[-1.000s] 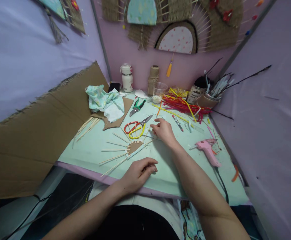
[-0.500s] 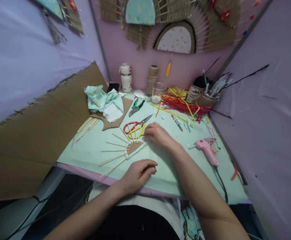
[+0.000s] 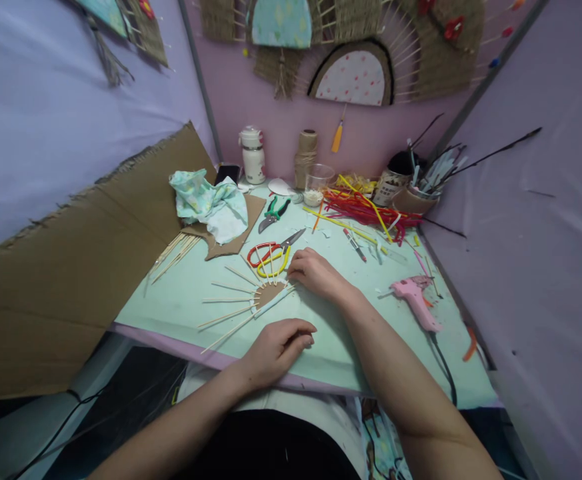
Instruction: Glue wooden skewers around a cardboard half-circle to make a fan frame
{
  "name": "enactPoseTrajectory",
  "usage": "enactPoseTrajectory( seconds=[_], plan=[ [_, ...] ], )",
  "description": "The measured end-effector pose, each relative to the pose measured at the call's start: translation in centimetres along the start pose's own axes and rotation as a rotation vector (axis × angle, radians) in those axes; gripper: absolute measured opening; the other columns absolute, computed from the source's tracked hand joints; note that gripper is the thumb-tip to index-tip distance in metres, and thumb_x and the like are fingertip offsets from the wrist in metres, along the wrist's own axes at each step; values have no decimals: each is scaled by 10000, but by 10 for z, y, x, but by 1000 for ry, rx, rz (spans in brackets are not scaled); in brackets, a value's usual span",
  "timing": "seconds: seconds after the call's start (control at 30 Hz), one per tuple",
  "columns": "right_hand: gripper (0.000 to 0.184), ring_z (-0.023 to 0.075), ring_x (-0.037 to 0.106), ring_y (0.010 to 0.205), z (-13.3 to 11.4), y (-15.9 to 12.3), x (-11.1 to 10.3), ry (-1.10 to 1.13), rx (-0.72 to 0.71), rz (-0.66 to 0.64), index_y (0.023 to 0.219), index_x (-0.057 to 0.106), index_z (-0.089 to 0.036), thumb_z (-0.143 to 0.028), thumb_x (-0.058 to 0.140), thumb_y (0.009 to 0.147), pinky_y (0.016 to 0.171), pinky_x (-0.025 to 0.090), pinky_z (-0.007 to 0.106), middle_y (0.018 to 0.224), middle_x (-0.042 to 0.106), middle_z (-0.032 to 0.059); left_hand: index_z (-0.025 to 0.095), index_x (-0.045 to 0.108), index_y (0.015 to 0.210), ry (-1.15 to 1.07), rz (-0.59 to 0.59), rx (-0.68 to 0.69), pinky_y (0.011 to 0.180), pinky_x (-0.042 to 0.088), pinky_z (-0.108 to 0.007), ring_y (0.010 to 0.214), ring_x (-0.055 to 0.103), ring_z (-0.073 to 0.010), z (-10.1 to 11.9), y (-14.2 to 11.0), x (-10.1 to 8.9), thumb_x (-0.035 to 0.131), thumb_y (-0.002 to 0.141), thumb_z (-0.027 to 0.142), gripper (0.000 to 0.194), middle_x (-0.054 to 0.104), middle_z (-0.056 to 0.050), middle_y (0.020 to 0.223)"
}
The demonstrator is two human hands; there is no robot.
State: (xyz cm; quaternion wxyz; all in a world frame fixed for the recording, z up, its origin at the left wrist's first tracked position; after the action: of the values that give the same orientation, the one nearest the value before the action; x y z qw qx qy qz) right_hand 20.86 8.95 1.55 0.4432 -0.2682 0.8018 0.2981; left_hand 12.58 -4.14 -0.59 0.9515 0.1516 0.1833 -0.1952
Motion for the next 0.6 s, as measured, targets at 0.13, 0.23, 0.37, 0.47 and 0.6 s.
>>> enactPoseTrajectory(
  seconds=[0.13, 0.23, 0.37, 0.47, 0.6],
  plan=[
    [99, 202, 554, 877, 1, 1, 1, -25, 21, 4, 803, 755, -190, -160, 673, 851, 823, 437, 318, 873, 681, 64, 129, 686, 1069, -1, 0, 6, 817, 509, -263, 855, 668, -169, 0, 0, 0, 510, 949, 268, 254, 732, -74, 933],
    [91, 205, 552, 873, 1, 1, 2, -39, 27, 8, 802, 753, -185, -164, 678, 848, 819, 437, 320, 867, 683, 68, 125, 686, 1065, -1, 0, 11, 822, 511, -264, 861, 672, -172, 1, 0, 0, 509, 948, 266, 255, 733, -79, 936],
    [93, 205, 558, 871, -1, 1, 4, -48, 35, 0, 806, 753, -188, -160, 673, 847, 815, 441, 320, 865, 684, 69, 123, 686, 1062, 6, 6, 13, 815, 516, -266, 858, 674, -172, 1, 1, -1, 510, 947, 262, 252, 734, -79, 932],
    [91, 208, 573, 881, -1, 1, 2, -37, 38, 1, 815, 754, -191, -158, 674, 843, 821, 451, 322, 872, 681, 68, 137, 684, 1061, 20, 12, 22, 809, 521, -269, 854, 676, -170, 1, 1, -1, 514, 949, 265, 241, 735, -71, 930],
    [142, 197, 609, 890, 9, -3, -19, 29, 44, 151, 939, 761, -205, -182, 640, 869, 827, 473, 321, 966, 673, 75, 155, 674, 1036, 60, 58, 116, 777, 527, -263, 817, 673, -155, 5, -1, -2, 478, 971, 252, 228, 735, -59, 900]
  ],
)
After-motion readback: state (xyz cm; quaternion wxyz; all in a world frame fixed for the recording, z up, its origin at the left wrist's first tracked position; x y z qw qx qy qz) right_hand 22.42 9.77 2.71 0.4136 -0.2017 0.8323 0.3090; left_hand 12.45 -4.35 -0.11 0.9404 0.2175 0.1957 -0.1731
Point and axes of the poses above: each hand's wrist, its own y-axis towards the middle knuckle, its own x-axis out of the palm, z = x × y, the point moved 6 cm from there along y, towards the middle knuckle
